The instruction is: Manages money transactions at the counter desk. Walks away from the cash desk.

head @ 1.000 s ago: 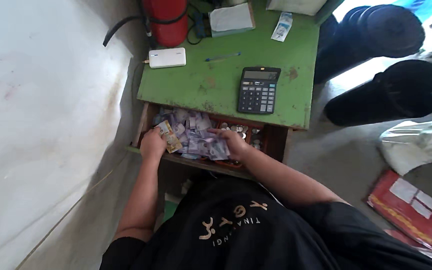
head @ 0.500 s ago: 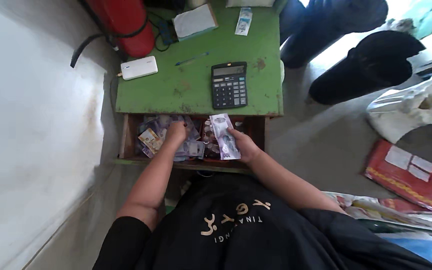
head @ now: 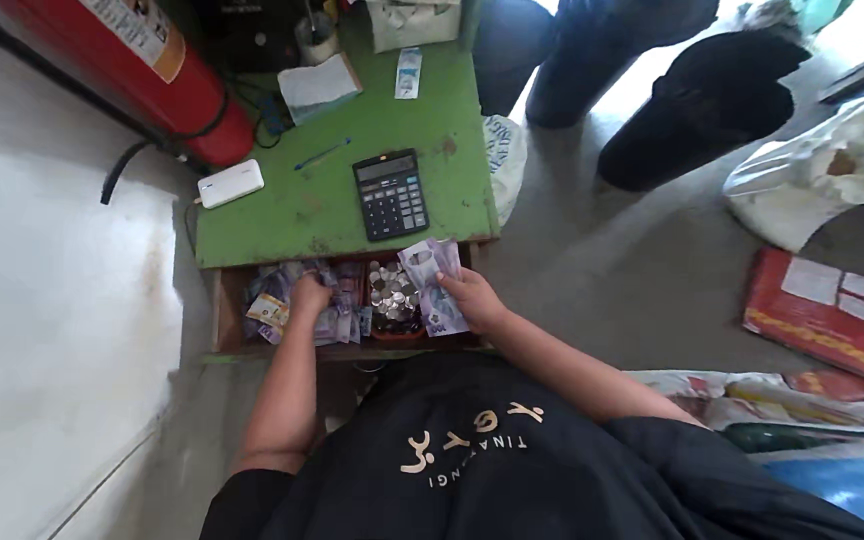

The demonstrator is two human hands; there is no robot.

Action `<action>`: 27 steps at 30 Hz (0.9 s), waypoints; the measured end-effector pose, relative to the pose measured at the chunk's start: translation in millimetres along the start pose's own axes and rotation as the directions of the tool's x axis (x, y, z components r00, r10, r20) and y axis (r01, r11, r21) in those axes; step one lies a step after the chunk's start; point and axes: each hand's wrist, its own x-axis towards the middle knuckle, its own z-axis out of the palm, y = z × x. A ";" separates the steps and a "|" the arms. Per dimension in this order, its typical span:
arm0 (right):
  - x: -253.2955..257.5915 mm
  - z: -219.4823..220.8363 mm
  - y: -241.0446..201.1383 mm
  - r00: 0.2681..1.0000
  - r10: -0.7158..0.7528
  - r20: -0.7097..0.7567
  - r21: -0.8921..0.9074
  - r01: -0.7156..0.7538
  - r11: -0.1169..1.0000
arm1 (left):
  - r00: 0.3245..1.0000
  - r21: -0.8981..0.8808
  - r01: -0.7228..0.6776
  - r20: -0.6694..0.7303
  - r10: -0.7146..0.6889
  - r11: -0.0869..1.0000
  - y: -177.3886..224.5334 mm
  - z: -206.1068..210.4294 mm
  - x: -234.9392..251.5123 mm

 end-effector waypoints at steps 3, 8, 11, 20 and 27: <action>2.3 -9.1 -2.2 1.000 -0.013 -0.028 0.004 0.014 1.000 | 0.996 -0.237 0.048 0.085 -0.028 0.970 -5.8 -12.6 -25.5; 3.2 -13.6 -4.5 0.999 0.033 -0.004 0.056 -0.032 0.998 | 0.980 -0.242 -0.163 0.070 0.185 0.957 15.0 -28.3 -87.5; 0.4 -10.7 -6.6 0.994 0.104 0.035 0.113 -0.108 0.988 | 0.711 -0.208 -0.698 -0.313 0.630 0.685 22.0 -5.4 -116.1; -6.7 -16.4 6.3 0.953 0.092 0.290 0.213 -0.158 0.964 | 0.093 0.199 -0.960 -0.440 0.893 0.198 52.9 52.4 -100.0; -13.9 -30.2 -7.3 0.997 0.014 0.071 0.157 -0.025 0.987 | 0.350 0.070 -0.909 -0.408 0.843 0.411 56.7 55.4 -82.9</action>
